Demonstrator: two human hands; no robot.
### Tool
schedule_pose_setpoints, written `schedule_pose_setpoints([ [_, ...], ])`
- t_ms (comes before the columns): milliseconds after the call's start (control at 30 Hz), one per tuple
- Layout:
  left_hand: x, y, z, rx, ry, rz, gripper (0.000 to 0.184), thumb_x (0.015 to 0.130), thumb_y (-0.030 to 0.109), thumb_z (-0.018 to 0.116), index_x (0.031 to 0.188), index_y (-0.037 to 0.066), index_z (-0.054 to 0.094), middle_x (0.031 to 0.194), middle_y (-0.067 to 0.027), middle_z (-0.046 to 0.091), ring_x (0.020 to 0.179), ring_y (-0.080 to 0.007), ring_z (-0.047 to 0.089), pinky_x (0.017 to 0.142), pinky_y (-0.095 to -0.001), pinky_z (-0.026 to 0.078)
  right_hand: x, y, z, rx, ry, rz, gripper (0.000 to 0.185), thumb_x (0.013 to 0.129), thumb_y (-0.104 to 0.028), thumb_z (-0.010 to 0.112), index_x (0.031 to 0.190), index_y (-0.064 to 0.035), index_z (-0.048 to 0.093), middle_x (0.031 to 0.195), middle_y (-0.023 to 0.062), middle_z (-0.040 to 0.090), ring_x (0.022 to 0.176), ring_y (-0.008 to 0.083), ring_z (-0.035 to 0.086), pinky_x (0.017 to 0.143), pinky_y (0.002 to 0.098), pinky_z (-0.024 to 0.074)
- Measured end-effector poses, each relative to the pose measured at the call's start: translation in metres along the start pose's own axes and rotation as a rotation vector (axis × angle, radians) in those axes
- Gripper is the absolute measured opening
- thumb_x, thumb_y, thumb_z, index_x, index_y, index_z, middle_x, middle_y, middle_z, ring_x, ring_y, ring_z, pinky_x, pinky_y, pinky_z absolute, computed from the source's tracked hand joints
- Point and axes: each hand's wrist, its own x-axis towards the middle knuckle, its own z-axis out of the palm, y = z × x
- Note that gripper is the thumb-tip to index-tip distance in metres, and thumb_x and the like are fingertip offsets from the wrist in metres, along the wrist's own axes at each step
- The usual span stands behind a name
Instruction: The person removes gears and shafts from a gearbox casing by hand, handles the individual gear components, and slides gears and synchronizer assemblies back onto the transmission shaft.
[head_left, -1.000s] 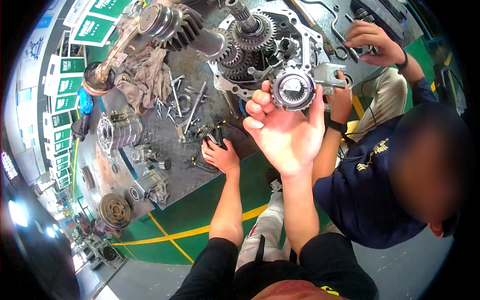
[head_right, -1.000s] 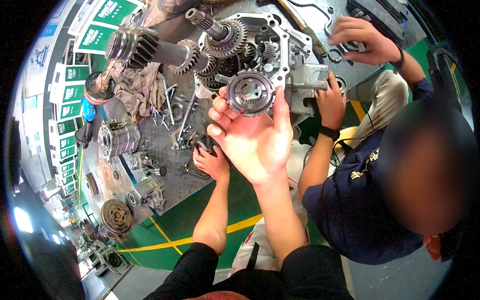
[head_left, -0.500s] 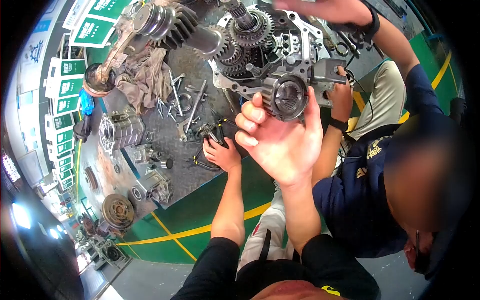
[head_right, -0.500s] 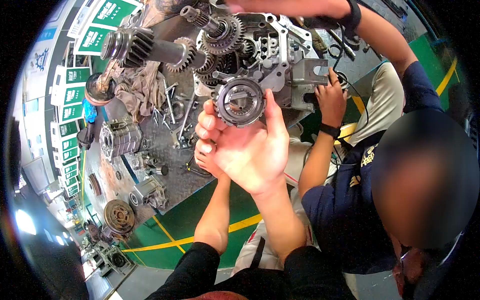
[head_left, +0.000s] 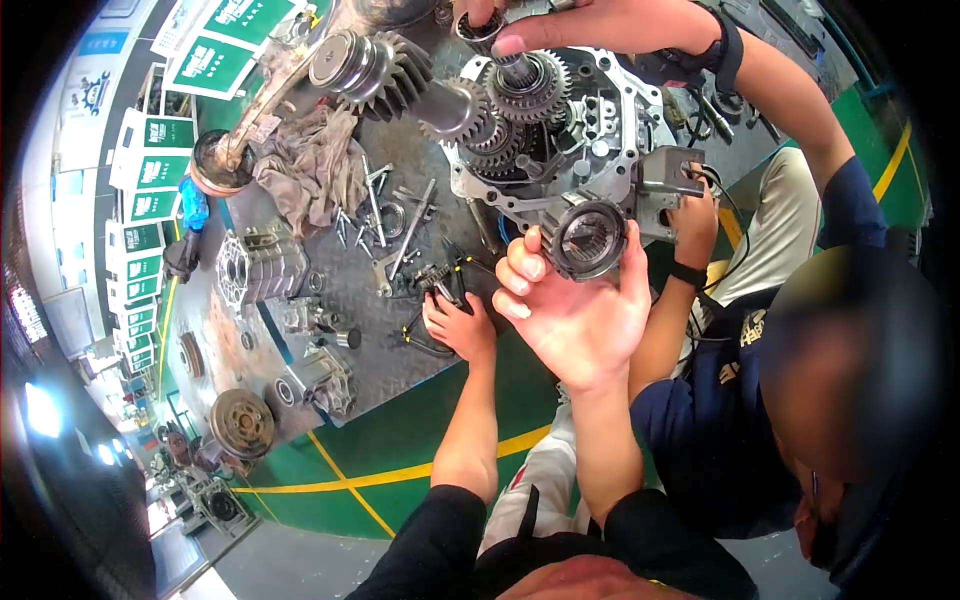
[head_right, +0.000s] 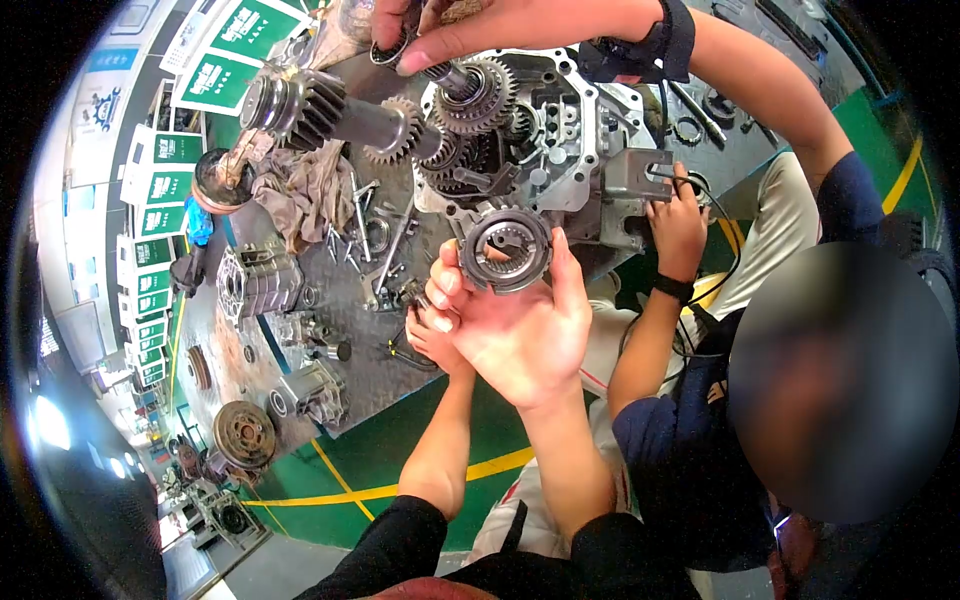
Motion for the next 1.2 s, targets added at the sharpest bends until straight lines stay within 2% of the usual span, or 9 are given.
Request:
schedule_pose_setpoints([
  [67, 0.0, -0.001, 0.002, 0.019, -0.015, -0.014, 0.059, 0.09, 0.035, 0.06, 0.134, -0.003, 0.05, 0.145, -0.0179, 0.044, 0.136, -0.0374, 0.038, 0.114, -0.0508, 0.03, -0.002, 0.002, -0.001, -0.005, 0.123, -0.064, 0.079, 0.093, -0.07, 0.044, 0.117, 0.0051, 0.052, 0.095, 0.0082, 0.047, 0.091, 0.022, 0.041, 0.076, 0.0335, 0.0359],
  [600, -0.001, -0.002, 0.002, 0.048, -0.013, 0.002, 0.058, 0.091, 0.036, 0.06, 0.132, -0.005, 0.05, 0.146, -0.0183, 0.044, 0.136, -0.0383, 0.037, 0.114, -0.0511, 0.028, -0.01, -0.004, -0.022, -0.018, 0.082, -0.066, 0.076, 0.095, -0.066, 0.047, 0.12, 0.006, 0.052, 0.097, 0.0094, 0.05, 0.093, 0.0217, 0.043, 0.078, 0.0338, 0.0373],
  [867, -0.001, 0.001, -0.002, 0.04, -0.008, 0.016, 0.057, 0.092, 0.035, 0.06, 0.132, -0.005, 0.05, 0.145, -0.0185, 0.044, 0.136, -0.0383, 0.037, 0.114, -0.0513, 0.029, -0.013, -0.001, -0.025, -0.104, 0.185, -0.097, 0.077, 0.095, -0.066, 0.045, 0.122, 0.0063, 0.053, 0.097, 0.0094, 0.05, 0.092, 0.0217, 0.043, 0.078, 0.034, 0.0369],
  [1200, -0.001, 0.002, -0.003, 0.019, -0.031, -0.01, 0.06, 0.092, 0.035, 0.06, 0.136, -0.003, 0.048, 0.146, -0.0178, 0.043, 0.137, -0.0377, 0.036, 0.114, -0.0515, 0.029, -0.01, -0.008, -0.024, -0.024, 0.068, -0.037, 0.077, 0.095, -0.066, 0.045, 0.121, 0.006, 0.054, 0.098, 0.009, 0.05, 0.093, 0.0221, 0.042, 0.077, 0.0341, 0.0368],
])
